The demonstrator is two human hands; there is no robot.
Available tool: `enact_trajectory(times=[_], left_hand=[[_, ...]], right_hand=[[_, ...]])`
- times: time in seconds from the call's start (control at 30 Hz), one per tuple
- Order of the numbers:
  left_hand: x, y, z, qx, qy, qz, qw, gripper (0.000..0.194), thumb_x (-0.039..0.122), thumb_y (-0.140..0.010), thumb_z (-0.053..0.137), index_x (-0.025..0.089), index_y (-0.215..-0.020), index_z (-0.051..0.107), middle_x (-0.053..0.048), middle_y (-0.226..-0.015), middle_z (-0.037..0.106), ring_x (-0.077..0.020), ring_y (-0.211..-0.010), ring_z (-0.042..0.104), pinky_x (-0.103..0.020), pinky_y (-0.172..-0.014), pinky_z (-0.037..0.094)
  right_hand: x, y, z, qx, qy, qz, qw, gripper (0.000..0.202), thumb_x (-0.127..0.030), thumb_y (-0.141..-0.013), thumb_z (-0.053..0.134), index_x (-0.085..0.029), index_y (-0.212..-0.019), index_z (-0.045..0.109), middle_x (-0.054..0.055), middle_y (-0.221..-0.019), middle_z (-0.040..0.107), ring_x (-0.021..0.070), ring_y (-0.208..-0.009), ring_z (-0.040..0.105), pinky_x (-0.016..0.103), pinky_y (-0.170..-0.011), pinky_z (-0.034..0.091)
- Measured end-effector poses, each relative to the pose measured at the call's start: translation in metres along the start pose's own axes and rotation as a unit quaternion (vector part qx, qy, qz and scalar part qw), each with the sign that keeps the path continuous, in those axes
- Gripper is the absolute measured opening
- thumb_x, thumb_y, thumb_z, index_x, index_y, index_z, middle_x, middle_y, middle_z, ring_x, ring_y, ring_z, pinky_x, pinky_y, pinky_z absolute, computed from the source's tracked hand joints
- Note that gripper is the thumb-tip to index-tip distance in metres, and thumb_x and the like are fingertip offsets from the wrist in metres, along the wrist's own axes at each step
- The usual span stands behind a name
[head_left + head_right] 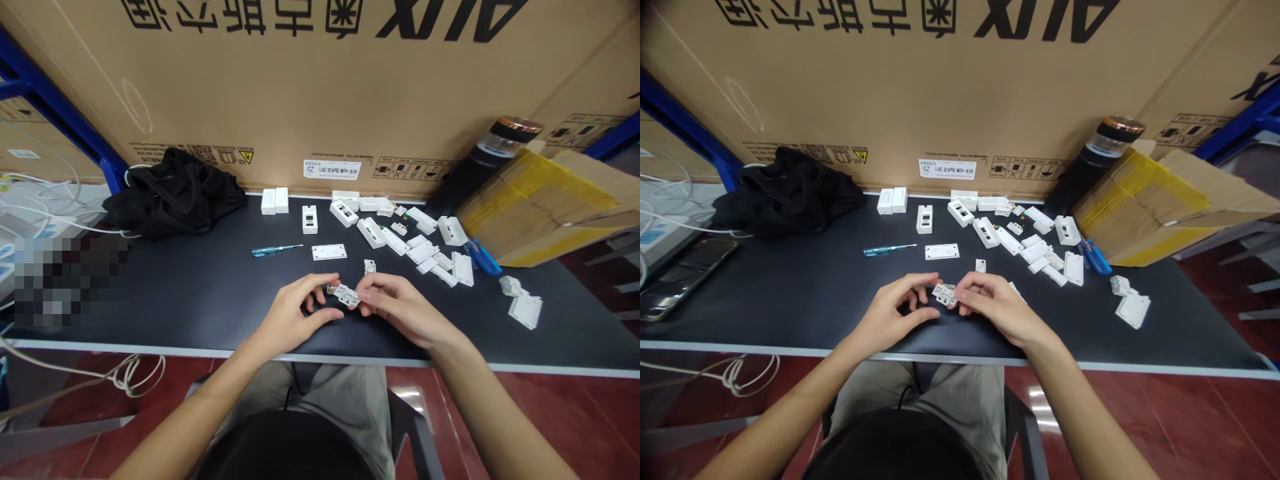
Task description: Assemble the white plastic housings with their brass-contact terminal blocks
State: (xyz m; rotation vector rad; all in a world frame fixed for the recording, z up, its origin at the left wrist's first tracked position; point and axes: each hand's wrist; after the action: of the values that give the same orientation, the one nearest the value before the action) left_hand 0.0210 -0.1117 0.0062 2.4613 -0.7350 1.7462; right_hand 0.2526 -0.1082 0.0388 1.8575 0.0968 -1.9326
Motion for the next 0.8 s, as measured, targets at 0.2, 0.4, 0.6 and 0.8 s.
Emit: enact_trajectory(times=[0.2,0.4,0.6,0.8], left_hand=[[0.004,0.005,0.004,0.016,0.074,0.053,0.996,0.034,0.031,-0.087,0.077,0.018,-0.117,0.072,-0.004,-0.087,0.069,-0.0110,-0.070,0.058,-0.023,-0.068,0.050],[0.005,0.010,0.002,-0.009,0.106,-0.009,0.994,0.028,0.034,-0.086,0.077,0.017,-0.109,0.075,-0.007,-0.093,0.070,-0.0136,-0.074,0.061,-0.026,-0.071,0.053],[0.006,0.006,0.004,-0.006,0.111,-0.035,0.993,0.026,0.029,-0.084,0.079,0.016,-0.106,0.076,-0.008,-0.096,0.071,-0.0131,-0.075,0.064,-0.024,-0.071,0.054],[0.008,0.007,0.004,-0.006,0.112,-0.035,0.993,0.025,0.028,-0.083,0.080,0.014,-0.104,0.076,-0.008,-0.095,0.072,-0.0155,-0.078,0.068,-0.027,-0.074,0.058]], right_hand=[[0.005,0.007,0.020,-0.037,-0.073,0.032,0.996,0.029,-0.043,-0.083,0.079,-0.017,-0.079,0.066,-0.001,-0.067,0.061,0.0115,-0.066,0.054,0.026,-0.068,0.041],[0.010,0.010,0.022,-0.016,0.086,-0.019,0.996,0.024,-0.042,-0.094,0.065,-0.019,-0.087,0.066,0.000,-0.074,0.062,0.0146,-0.072,0.056,0.028,-0.069,0.043],[-0.004,0.019,0.024,0.065,0.296,-0.185,0.935,0.012,-0.030,-0.097,0.060,-0.021,-0.094,0.068,0.003,-0.087,0.068,0.0156,-0.077,0.060,0.029,-0.072,0.048],[-0.014,0.022,0.026,0.028,0.388,-0.285,0.876,0.008,-0.019,-0.097,0.059,-0.020,-0.096,0.067,0.005,-0.087,0.066,0.0162,-0.080,0.061,0.030,-0.072,0.049]])
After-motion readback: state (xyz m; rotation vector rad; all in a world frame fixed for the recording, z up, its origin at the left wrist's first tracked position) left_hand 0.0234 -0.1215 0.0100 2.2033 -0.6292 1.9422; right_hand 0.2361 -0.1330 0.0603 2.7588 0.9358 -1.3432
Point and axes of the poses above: each hand's wrist, its own y-axis away from the middle knuckle, its own z-axis out of the palm, x = y × z
